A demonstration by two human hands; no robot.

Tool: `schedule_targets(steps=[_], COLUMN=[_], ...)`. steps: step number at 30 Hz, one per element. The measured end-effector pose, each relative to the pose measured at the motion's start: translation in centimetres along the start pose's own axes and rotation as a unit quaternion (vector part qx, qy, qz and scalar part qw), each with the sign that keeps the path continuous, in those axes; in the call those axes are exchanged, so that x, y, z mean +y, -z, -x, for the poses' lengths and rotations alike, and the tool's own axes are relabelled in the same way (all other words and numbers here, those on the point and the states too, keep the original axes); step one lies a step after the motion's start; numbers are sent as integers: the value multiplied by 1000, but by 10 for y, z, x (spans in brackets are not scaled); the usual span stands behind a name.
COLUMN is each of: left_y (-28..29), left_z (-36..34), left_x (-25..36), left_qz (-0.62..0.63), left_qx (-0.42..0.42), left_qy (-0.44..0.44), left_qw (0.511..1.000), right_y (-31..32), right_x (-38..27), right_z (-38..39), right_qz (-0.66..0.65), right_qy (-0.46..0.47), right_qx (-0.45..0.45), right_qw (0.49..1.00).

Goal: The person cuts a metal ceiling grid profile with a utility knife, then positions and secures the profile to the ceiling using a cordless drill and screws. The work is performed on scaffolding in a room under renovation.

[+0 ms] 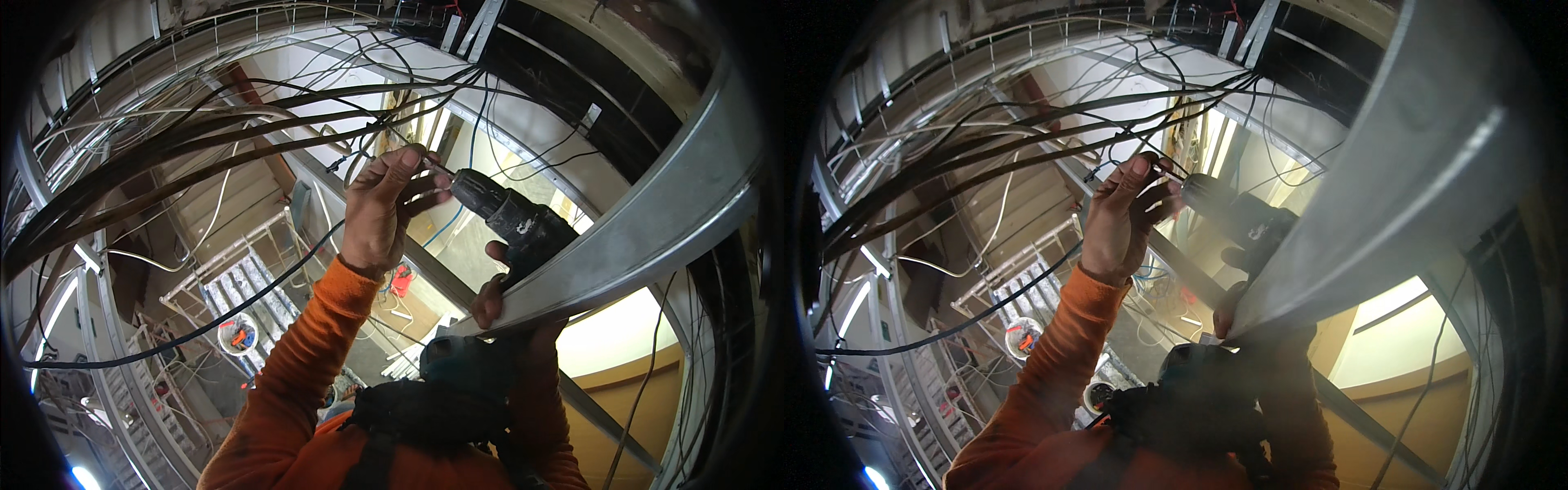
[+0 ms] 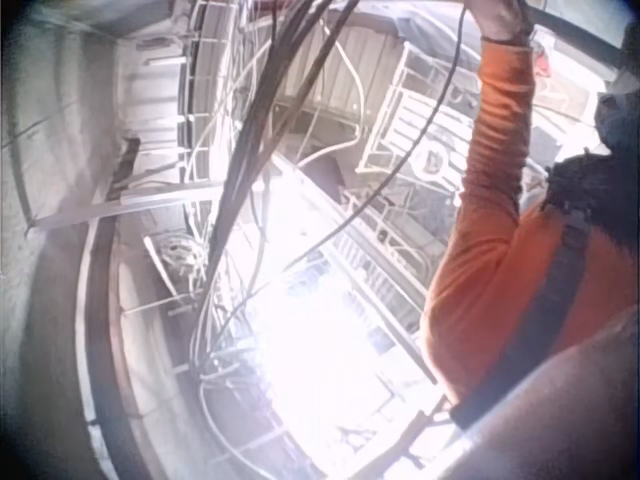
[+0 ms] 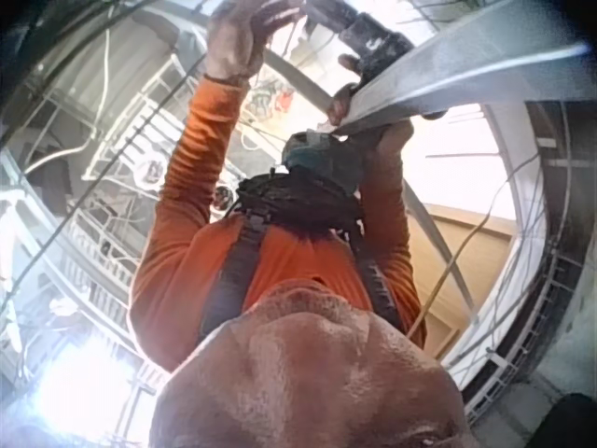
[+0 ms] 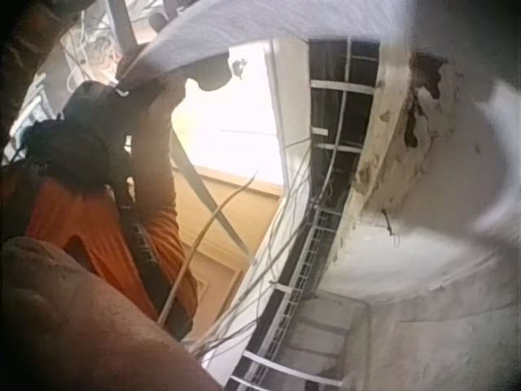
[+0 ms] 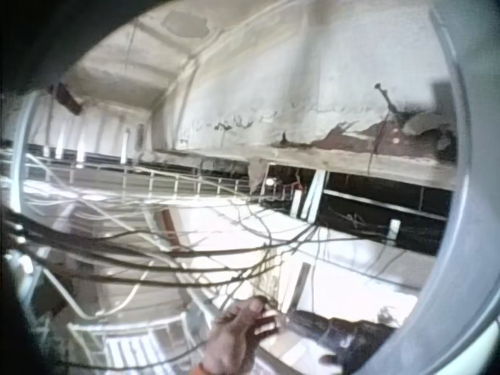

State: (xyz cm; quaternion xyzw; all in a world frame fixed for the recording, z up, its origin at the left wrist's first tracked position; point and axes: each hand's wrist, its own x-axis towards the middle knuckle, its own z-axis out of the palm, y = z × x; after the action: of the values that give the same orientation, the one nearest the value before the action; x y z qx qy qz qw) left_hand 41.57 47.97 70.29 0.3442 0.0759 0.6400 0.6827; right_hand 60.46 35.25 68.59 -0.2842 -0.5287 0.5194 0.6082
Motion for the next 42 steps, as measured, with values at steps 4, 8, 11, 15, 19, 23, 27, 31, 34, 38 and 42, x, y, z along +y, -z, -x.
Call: schedule_targets(steps=[4, 8, 11, 15, 19, 23, 27, 31, 34, 38, 42], left_y=[2, 6, 13, 8, -47, -102, -106, -96, -98, -108, -113], left_z=[-10, -13, 8, 33, 31, 30, 22, 3, -6, -10, -29], left_x=[-9, -25, -21, 21, 40, 22, 24, 29, 20, 22, 62], left_qz=[-4, 24, -37, -221, -467, -481, -370, -290, -255, -193, -48], left_qx=[-19, -9, -9, -33, -284, -246, -238, -222, -214, -152, -360], left_qy=[24, 7, 27, -31, -272, -122, -156, -155, -162, -171, -38], left_qw=[1000, 1000, 999, 974, 792, 833, 885, 918, 929, 954, 931], right_y=[5, 9, 11, 13, 4, -4, -4, -3, 0, 6, 8], right_x=[4, 8, 8, 5, 10, 10, 1, -3, -2, 1, -2], right_z=[-7, -14, -14, -20, -28, -29, -29, -29, -28, -27, -18], right_qz=[-44, -89, -58, 2, -77, -115, -157, -207, -206, -182, -144], right_qy=[-1, 1, 0, 2, -10, -18, -21, -3, 52, 56, 25], right_qx=[20, 11, 58, 74, 79, 107, 142, 156, 113, 99, 93], right_qw=[999, 996, 997, 997, 994, 987, 977, 966, 971, 977, 985])
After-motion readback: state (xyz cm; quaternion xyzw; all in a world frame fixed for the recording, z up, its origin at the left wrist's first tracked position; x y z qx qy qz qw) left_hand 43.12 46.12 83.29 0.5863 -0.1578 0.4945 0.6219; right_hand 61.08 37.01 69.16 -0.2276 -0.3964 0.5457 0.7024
